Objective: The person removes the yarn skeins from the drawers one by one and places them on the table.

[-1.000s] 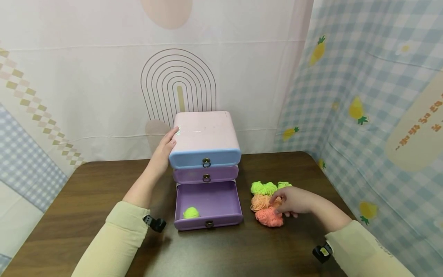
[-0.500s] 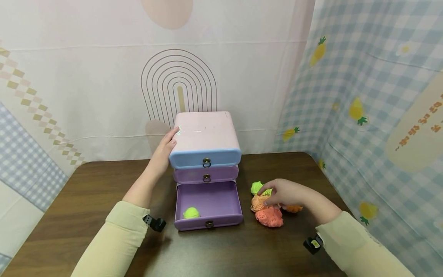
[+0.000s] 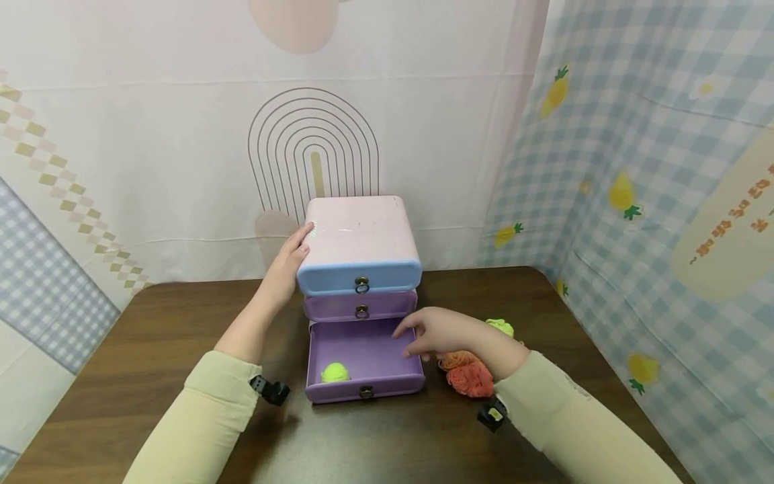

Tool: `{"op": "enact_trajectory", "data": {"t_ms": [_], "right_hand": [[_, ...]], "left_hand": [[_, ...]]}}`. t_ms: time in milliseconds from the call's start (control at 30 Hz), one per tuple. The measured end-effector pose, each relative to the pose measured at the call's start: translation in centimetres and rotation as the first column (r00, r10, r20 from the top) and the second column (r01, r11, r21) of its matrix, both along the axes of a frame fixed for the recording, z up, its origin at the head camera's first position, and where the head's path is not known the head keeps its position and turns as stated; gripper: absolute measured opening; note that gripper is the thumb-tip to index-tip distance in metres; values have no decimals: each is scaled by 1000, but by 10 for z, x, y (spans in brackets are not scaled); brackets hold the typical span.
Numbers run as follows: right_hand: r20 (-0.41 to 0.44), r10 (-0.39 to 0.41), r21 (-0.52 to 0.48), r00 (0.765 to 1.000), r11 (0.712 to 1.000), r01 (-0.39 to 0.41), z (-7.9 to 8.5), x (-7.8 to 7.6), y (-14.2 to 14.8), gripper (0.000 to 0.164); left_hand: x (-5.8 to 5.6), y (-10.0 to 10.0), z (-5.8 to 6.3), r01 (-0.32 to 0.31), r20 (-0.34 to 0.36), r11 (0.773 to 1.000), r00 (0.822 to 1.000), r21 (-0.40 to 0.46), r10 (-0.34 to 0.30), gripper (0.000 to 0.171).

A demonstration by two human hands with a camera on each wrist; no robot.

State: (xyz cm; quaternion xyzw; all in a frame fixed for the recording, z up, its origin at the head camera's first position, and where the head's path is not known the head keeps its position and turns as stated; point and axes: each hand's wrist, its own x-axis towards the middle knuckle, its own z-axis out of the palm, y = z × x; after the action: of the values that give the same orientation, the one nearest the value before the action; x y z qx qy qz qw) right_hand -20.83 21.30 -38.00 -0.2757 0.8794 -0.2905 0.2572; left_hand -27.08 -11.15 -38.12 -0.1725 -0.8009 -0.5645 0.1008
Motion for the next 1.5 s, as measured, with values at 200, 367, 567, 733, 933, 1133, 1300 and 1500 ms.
{"op": "enact_trajectory", "data": {"t_ms": [200,367,567,733,933,1133,1300,1500], "right_hand": [[21,48,-16,999,999,-47,-3,-2,-37,34],[45,83,-29,996,996,-82,-6,-3,-59,35],[61,97,-9,993,995,-97,-11,-4,-74,34],[50,114,41,992,992,-116,-15,-5,-86,34],[61,126,64,990,989,-130,-22,-3,-104,32],[68,136,104,988,984,-143,-30,-3,-119,36],[-32,207,212,978,957,-196,-35,-3,-127,35],[-22,208,260,978,946,-196,-37,-5,-133,32]], "left_hand": [[-1,1,-2,-3,9,1000,1000,11,3,53],[-1,2,-3,3,13,1000,1000,6,-3,53],[-2,1,-1,8,28,1000,1000,8,-8,52],[23,6,26,16,38,1000,999,5,-16,53],[4,2,4,10,2,1000,1000,10,-10,53],[0,2,-1,-3,-9,1000,1000,11,4,53],[-1,2,-2,-12,-5,1000,1000,2,12,53],[-2,2,-2,-14,-7,1000,1000,7,14,53]]}}
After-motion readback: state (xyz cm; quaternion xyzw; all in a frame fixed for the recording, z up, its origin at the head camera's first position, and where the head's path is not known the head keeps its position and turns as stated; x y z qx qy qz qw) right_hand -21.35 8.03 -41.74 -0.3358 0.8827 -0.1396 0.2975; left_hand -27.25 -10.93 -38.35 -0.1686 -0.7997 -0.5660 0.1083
